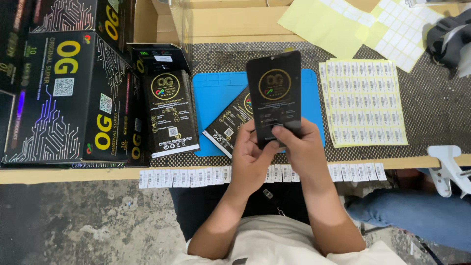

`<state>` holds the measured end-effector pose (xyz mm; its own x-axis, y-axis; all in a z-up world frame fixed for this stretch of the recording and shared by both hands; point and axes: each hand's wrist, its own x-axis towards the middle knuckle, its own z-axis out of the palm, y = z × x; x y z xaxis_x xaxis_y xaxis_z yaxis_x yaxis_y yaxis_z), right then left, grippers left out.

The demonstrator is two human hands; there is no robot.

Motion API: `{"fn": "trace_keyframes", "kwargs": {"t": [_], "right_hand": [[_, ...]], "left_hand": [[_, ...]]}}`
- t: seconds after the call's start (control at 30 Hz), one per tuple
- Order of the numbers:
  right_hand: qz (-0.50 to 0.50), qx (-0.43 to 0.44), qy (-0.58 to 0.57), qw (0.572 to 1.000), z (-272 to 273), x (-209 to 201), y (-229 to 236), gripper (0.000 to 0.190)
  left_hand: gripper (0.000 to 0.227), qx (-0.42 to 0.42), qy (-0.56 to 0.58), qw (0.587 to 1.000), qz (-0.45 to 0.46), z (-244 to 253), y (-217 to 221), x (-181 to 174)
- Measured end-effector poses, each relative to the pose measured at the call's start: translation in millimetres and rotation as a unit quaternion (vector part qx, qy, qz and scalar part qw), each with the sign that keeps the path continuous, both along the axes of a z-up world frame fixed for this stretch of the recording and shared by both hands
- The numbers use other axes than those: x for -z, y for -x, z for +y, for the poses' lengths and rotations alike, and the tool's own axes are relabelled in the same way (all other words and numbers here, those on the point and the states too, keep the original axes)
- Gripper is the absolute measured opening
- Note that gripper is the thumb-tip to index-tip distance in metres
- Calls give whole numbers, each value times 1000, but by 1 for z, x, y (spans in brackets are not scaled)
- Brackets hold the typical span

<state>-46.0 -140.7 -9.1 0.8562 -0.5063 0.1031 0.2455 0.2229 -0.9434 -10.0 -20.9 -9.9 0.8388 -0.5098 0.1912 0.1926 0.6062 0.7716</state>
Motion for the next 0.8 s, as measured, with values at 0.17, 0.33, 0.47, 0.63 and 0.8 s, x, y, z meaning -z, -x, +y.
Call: {"fn": "trace_keyframes", "kwargs": {"t": [0.17, 0.33, 0.47, 0.63, 0.8], "right_hand": [[-21, -16, -54, 998, -17, 10, 3, 15], [-62, -89, -99, 989, -23, 8, 4, 42], [-79, -32, 94, 992, -10, -15, 11, 31], [-86, 106, 303, 943, 3, -15, 17, 24], [-81, 111, 520, 843, 39, -34, 19, 49]], "left_hand": [[44, -6, 6, 1000, -11, -1, 3, 5], [46, 1, 18, 1000, 3, -3, 0, 7], [50, -11, -26, 999, -42, -2, -8, 11], [72, -114, -189, 927, -301, 9, -3, -23], [62, -16, -114, 966, -233, 2, -8, -5]]}}
